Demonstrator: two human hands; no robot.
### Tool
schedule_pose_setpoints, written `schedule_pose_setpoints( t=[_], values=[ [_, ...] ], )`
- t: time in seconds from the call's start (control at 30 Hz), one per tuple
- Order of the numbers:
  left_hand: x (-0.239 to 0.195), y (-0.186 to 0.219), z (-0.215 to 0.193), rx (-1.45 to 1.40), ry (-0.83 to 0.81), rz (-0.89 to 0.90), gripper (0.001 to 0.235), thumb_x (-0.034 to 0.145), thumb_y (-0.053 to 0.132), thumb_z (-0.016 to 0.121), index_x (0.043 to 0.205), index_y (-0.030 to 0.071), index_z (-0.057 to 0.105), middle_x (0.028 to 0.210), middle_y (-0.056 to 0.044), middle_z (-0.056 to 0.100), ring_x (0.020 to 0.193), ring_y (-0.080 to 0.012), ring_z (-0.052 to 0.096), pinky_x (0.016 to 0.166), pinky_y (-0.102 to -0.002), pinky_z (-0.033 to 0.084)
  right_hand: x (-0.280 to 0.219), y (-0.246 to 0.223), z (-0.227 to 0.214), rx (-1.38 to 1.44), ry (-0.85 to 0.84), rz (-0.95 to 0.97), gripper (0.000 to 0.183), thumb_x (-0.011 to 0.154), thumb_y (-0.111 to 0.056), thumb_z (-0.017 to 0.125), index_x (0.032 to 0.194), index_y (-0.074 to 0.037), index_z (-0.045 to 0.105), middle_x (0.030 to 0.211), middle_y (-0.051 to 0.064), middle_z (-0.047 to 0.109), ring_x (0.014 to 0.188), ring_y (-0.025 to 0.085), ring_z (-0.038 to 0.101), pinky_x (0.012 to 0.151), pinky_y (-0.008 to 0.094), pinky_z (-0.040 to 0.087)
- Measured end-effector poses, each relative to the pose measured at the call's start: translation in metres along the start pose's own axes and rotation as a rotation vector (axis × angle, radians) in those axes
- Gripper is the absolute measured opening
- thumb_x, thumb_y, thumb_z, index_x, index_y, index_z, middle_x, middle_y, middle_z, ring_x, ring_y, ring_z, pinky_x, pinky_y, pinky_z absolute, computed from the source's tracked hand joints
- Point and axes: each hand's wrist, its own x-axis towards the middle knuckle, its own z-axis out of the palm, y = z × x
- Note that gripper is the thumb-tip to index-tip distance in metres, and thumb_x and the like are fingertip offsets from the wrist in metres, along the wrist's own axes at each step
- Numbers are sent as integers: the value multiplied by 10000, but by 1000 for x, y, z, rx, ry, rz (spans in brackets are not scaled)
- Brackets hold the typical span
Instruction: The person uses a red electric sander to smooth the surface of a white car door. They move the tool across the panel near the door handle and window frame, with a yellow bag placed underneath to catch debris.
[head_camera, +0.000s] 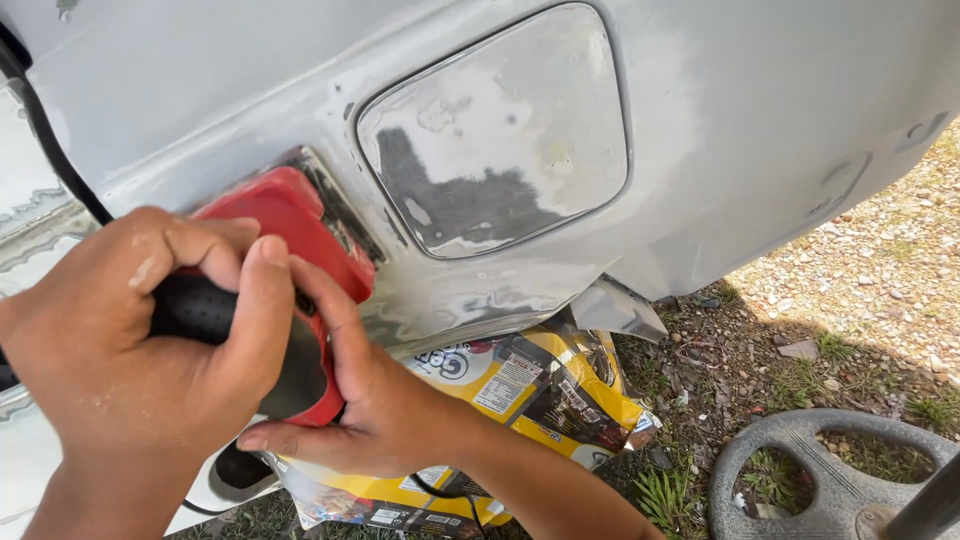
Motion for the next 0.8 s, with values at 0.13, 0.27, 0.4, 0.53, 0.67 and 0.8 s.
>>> schedule_pose_setpoints(
  t=[0.13, 0.27, 0.4, 0.53, 0.67, 0.8],
  values=[
    [-11, -9, -6, -62, -11, -34, 311, 1037, -154, 714, 790, -72, 543, 784, -174, 636, 729, -233, 644, 695, -337, 461, -5, 16, 15, -9, -11, -47, 959, 963, -259, 645, 1612, -20, -19, 1714, 214, 223, 1607, 246, 281, 1373, 402, 268],
    [0, -2, 0, -22, -2, -16, 327, 1049, -106, 740, 787, -26, 561, 742, -113, 610, 810, -241, 711, 719, -331, 463, -3, 8, 1, -2, -28, -31, 975, 969, -192, 662, 1613, -34, -54, 1707, 215, 217, 1603, 237, 267, 1382, 405, 240],
    [21, 13, 16, 32, 33, 42, 282, 1016, 22, 750, 807, 79, 569, 758, 2, 580, 660, -164, 480, 663, -312, 381, 3, -21, -21, -28, 34, 2, 1021, 958, -169, 673, 1591, -31, -116, 1727, 219, 30, 1644, 260, 65, 1398, 414, 119],
    [27, 20, 23, 12, 57, 21, 304, 991, 122, 781, 774, 121, 569, 687, 64, 533, 609, -140, 432, 580, -293, 317, 1, -19, -25, -83, 75, -74, 1067, 1011, -150, 661, 1596, -92, -229, 1750, 155, -230, 1686, 272, -132, 1440, 478, 71],
    [10, 9, 7, -17, 38, -25, 294, 1026, -2, 747, 798, 54, 570, 732, -16, 565, 691, -162, 534, 652, -292, 394, 1, -9, -10, -36, 19, -27, 1030, 969, -197, 669, 1603, -52, -130, 1733, 215, -5, 1649, 283, 37, 1404, 454, 105],
    [-13, -5, -10, -41, 20, -111, 345, 1048, -118, 718, 765, -36, 538, 774, -129, 654, 737, -187, 645, 706, -297, 451, -5, 15, 19, 1, -18, -23, 971, 959, -228, 657, 1608, -16, -34, 1682, 215, 251, 1572, 251, 314, 1365, 414, 262]
  ],
)
